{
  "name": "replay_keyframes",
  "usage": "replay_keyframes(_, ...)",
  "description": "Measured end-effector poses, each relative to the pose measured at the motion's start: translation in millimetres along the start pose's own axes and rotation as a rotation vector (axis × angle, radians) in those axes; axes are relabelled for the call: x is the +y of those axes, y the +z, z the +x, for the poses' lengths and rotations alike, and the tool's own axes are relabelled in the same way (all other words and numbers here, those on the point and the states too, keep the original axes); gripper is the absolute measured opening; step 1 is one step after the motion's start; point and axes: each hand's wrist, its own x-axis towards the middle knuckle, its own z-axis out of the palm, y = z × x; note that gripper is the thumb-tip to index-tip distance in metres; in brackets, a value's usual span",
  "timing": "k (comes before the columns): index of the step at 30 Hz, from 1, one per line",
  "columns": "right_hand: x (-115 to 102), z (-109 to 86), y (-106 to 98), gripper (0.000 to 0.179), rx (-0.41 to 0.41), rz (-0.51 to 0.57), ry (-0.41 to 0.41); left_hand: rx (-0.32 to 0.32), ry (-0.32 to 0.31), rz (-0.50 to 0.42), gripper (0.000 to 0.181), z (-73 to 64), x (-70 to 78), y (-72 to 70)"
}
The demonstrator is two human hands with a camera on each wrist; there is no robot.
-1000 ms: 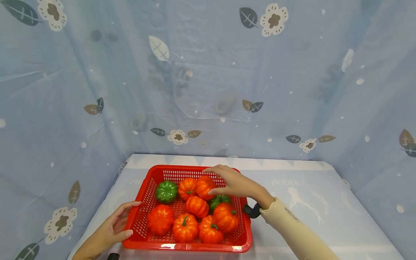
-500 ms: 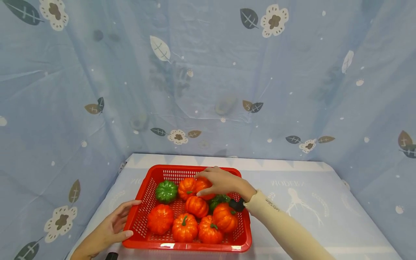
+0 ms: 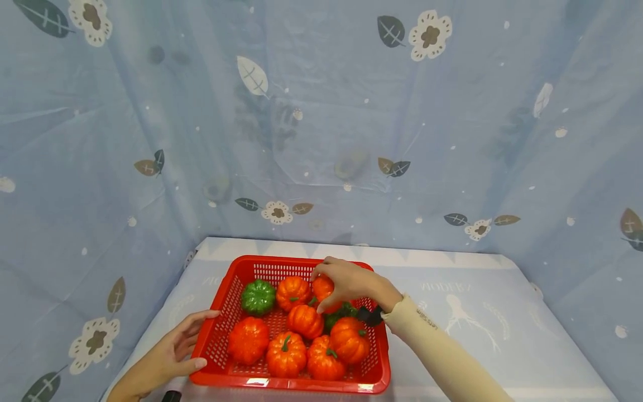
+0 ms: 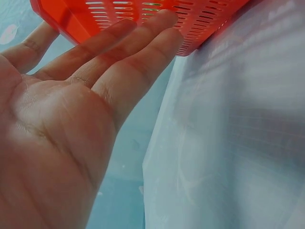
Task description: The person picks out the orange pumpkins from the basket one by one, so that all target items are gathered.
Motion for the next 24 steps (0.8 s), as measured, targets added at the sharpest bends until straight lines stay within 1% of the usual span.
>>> replay_keyframes(5,4,-8.6,-7,0.069,-0.010,-0.002,-0.017,0.017,-0.025,0.012,0.072,-1.4,1.5,0.8)
replay_keyframes(8,6,-13.9,-10,0.073,-0.009,-0.004,0.001,0.027,-0.033,0.022,0.072,-1.2,1.7,1.3)
replay_keyframes(12,8,-20.0,-13,0.074,-0.016,-0.017,0.034,0.016,-0.006,0.025,0.071,0.3,1.1,0.8)
replay_keyframes(15,11,-23.1,-13,0.073,-0.010,-0.025,0.029,0.000,0.017,0.021,0.071,0.2,-0.2,-0.2)
replay_keyframes(19,15,-25.9,-11,0.073,0.029,-0.039,-0.005,-0.007,0.029,0.019,0.071,-0.4,-1.7,-1.0)
replay_keyframes(24,20,-28.5,-12,0.077,0.106,-0.005,-0.041,-0.001,0.033,0.018,0.069,-0.5,-2.2,-0.8)
